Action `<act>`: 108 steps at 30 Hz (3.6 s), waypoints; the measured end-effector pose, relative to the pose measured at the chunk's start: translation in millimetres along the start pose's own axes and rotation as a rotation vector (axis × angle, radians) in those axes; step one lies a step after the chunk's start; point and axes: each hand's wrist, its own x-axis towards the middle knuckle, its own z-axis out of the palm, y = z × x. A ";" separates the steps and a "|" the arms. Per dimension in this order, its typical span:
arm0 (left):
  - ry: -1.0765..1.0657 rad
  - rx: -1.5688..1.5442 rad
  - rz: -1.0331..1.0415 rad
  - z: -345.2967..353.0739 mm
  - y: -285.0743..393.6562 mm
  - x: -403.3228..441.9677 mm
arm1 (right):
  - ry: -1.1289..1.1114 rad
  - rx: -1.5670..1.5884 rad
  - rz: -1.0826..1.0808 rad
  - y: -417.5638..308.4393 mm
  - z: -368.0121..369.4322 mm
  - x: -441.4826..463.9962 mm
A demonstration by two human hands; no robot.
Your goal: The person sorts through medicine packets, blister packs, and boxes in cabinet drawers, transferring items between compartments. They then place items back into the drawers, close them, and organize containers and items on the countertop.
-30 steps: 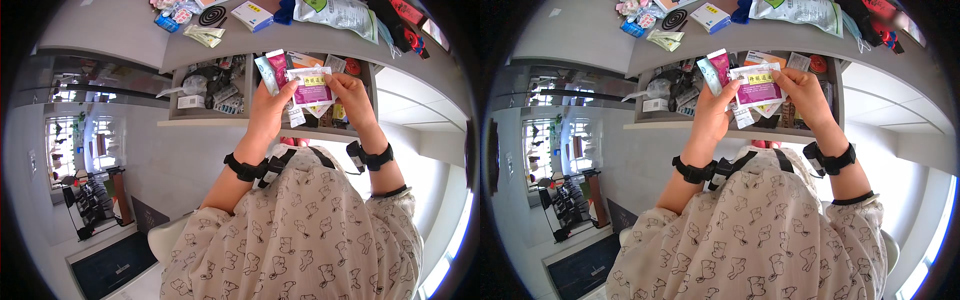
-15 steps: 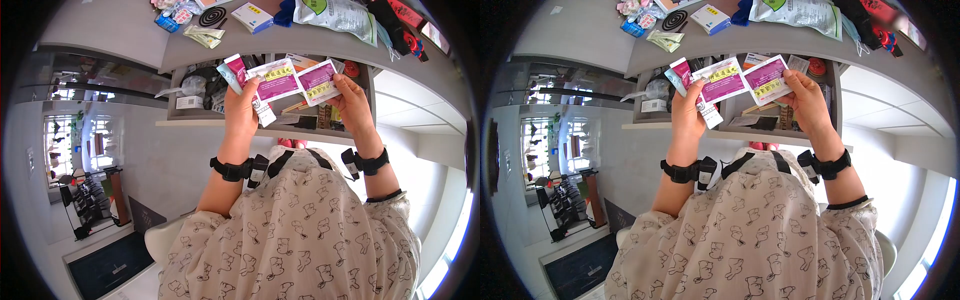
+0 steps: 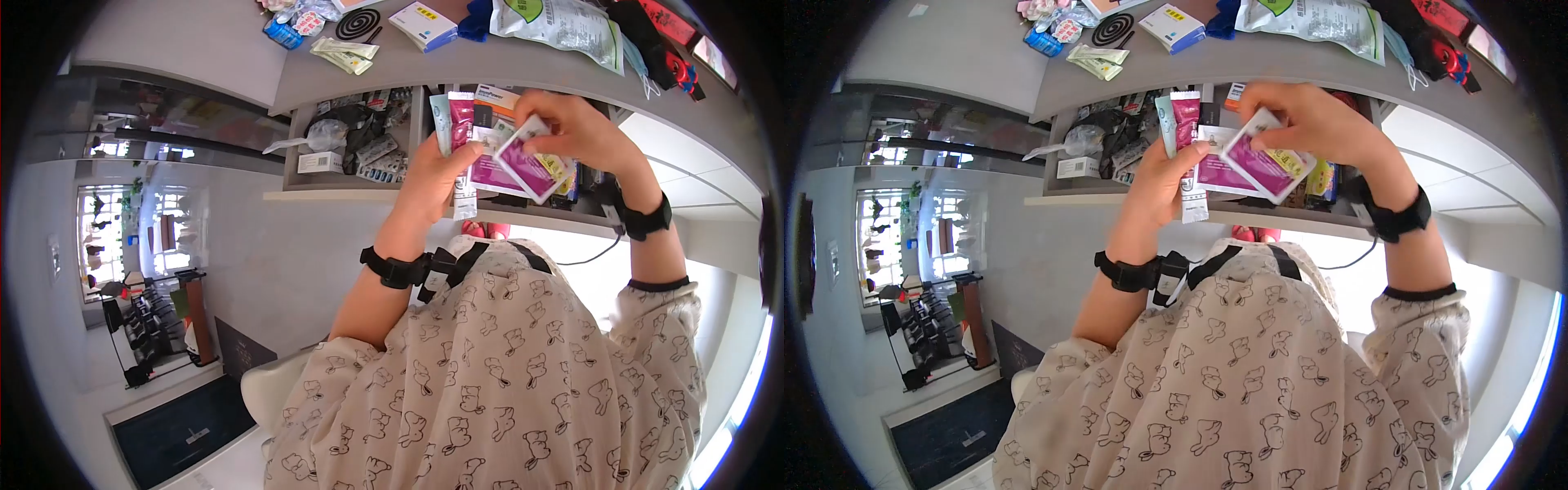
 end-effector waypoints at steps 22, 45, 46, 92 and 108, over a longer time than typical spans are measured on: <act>0.130 -0.028 0.195 -24.9 -7.1 6.7 | 0.031 0.276 0.270 113.7 15.6 -1.4; 0.345 -0.046 0.286 -66.3 -9.2 -2.4 | -0.221 -0.398 0.179 136.8 56.5 19.8; 0.350 -0.076 0.299 -68.8 -8.9 -2.8 | -0.226 -0.400 0.189 138.2 51.0 20.3; 0.354 0.100 0.213 -85.6 -4.7 50.0 | -0.378 -0.788 0.318 133.7 91.8 22.6; 0.323 0.106 0.212 -81.0 -3.5 51.2 | -0.644 -0.510 0.518 120.8 88.9 16.5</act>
